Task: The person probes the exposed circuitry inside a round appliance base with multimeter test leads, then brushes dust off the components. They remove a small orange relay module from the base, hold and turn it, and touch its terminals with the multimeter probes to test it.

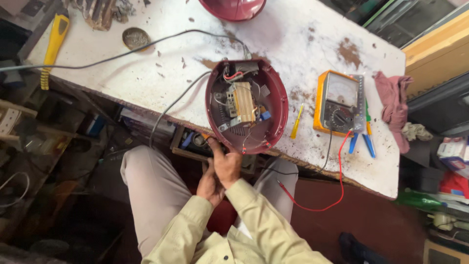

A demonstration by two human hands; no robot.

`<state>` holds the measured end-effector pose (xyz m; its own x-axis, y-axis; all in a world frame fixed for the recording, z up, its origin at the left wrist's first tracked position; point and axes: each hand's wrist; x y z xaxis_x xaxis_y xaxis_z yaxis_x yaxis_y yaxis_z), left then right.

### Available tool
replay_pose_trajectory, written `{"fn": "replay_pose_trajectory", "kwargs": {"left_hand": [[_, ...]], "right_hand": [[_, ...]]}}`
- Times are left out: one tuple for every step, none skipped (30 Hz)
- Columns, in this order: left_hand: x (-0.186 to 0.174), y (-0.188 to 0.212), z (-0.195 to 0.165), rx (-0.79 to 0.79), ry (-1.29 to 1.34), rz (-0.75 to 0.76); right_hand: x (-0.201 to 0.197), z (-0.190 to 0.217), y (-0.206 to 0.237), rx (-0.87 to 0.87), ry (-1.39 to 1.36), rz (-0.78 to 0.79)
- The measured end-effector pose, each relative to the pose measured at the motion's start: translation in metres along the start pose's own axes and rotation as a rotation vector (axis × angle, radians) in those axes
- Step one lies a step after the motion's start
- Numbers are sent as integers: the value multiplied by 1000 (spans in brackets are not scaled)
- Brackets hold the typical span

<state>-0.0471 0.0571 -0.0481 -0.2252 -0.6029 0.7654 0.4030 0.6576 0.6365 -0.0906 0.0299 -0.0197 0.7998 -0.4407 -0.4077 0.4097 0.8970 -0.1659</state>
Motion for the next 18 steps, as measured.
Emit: {"fn": "replay_pose_trajectory", "kwargs": {"left_hand": [[0,-1,1,31,18,23],[0,-2,2,34,54,51],[1,-6,2,39,89,78],[1,-8,3,43,126,102],[1,-10,3,61,100,65],[1,-14,3,74,73,26],[1,-17,4,80,46,-20],[0,-21,4,64,59,43],[1,-27,3,45,72,104],[1,-34,1,37,20,68],[1,-41,-2,24,-32,33],[2,-50,-4,47,5,55],[4,-60,-5,70,40,83],[6,-69,-9,62,44,96],[6,-75,-11,56,50,108],[6,-77,-9,67,65,106],[8,-78,-9,81,81,105],[5,-75,-7,100,99,104]], "right_hand": [[-6,-7,4,91,-83,52],[-11,-14,9,177,-170,105],[-17,-23,14,257,-367,125],[-25,-33,21,341,-563,143],[-34,-42,29,426,-757,157],[-43,-52,37,458,-803,166],[-55,-61,46,497,-845,169],[-67,-70,56,542,-884,166],[-79,-79,65,548,-866,175],[-91,-87,75,557,-849,182],[-102,-94,84,565,-832,187],[-112,-99,93,570,-807,189],[-120,-104,99,568,-784,191],[-127,-107,106,565,-756,194],[-133,-109,110,553,-755,193],[-138,-109,114,540,-753,195],[-143,-107,117,524,-751,201],[-147,-105,119,503,-709,203]]}}
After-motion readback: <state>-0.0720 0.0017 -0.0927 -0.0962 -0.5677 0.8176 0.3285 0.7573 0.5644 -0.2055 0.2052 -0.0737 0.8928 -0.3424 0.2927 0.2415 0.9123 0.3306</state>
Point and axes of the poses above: each hand's wrist, its own y-axis away from the middle knuckle, its own x-axis out of the palm, z = x × y, and after that the axes turned 12 degrees about y, right-handed
